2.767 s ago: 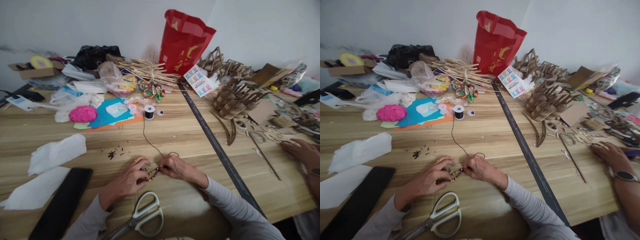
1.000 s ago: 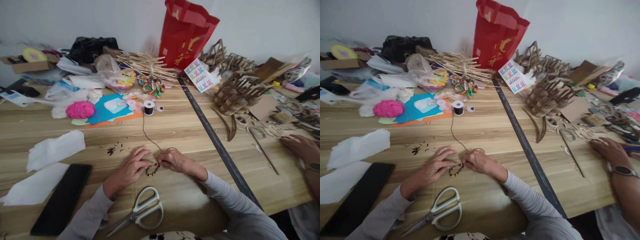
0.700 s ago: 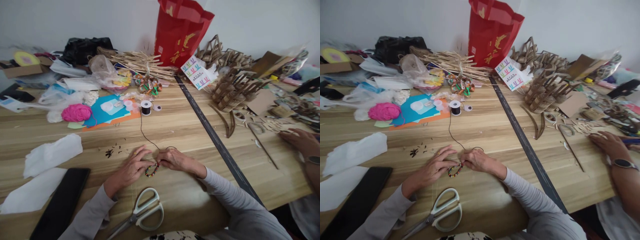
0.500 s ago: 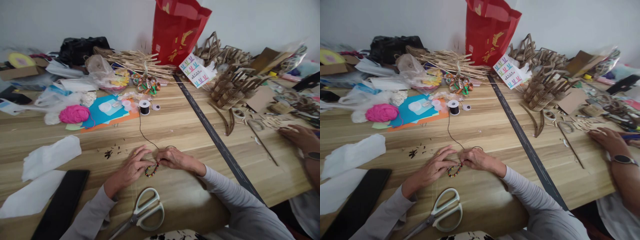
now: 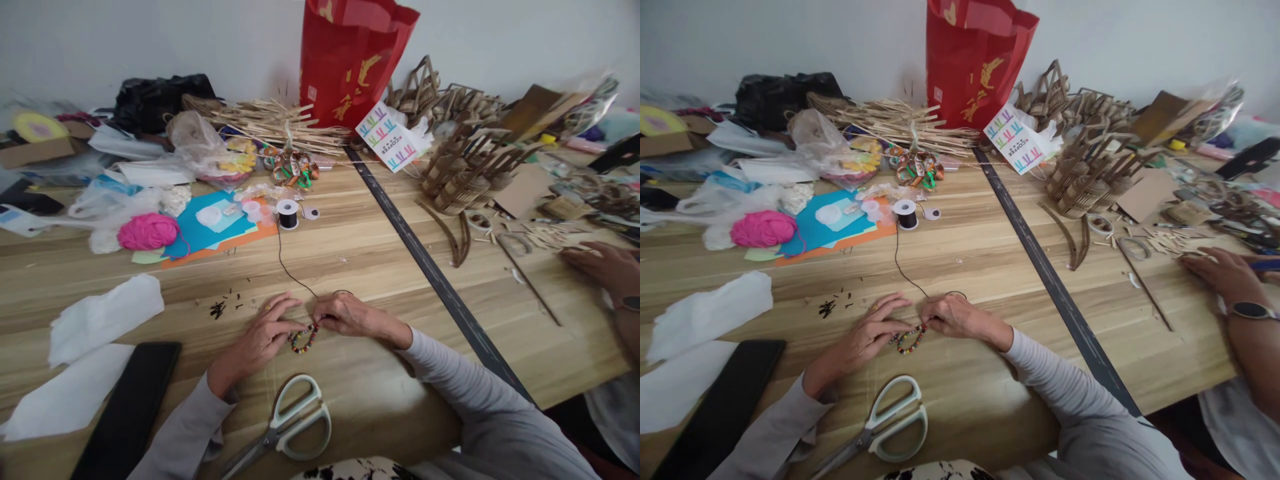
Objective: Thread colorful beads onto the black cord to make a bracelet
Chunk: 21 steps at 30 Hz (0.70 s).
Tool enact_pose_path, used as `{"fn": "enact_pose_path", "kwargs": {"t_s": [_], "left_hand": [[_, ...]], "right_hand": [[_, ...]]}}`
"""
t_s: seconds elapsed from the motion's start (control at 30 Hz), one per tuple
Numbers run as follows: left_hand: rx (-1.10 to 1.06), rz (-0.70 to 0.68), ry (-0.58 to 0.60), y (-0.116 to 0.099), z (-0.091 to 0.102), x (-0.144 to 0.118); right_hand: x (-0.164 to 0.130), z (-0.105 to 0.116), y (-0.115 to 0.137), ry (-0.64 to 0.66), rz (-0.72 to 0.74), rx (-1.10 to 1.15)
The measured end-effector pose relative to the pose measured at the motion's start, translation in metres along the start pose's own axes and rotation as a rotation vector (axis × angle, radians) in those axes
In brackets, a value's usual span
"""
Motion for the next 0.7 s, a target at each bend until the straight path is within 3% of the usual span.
{"fn": "enact_pose_path", "kwargs": {"t_s": [0.7], "left_hand": [[0.02, 0.004, 0.004, -0.0038, -0.0008, -0.0017]], "right_hand": [[0.002, 0.0008, 0.0014, 0.014, 0.003, 0.012]]}}
Point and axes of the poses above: each hand's wrist, its own x-axis towards the middle knuckle, its own z-axis out of the back of the hand, y = z × x, the point moved 9 cm from there along x, towards the middle knuckle, and after that the axes turned 1 degree about -z, right-handed, at the moved point
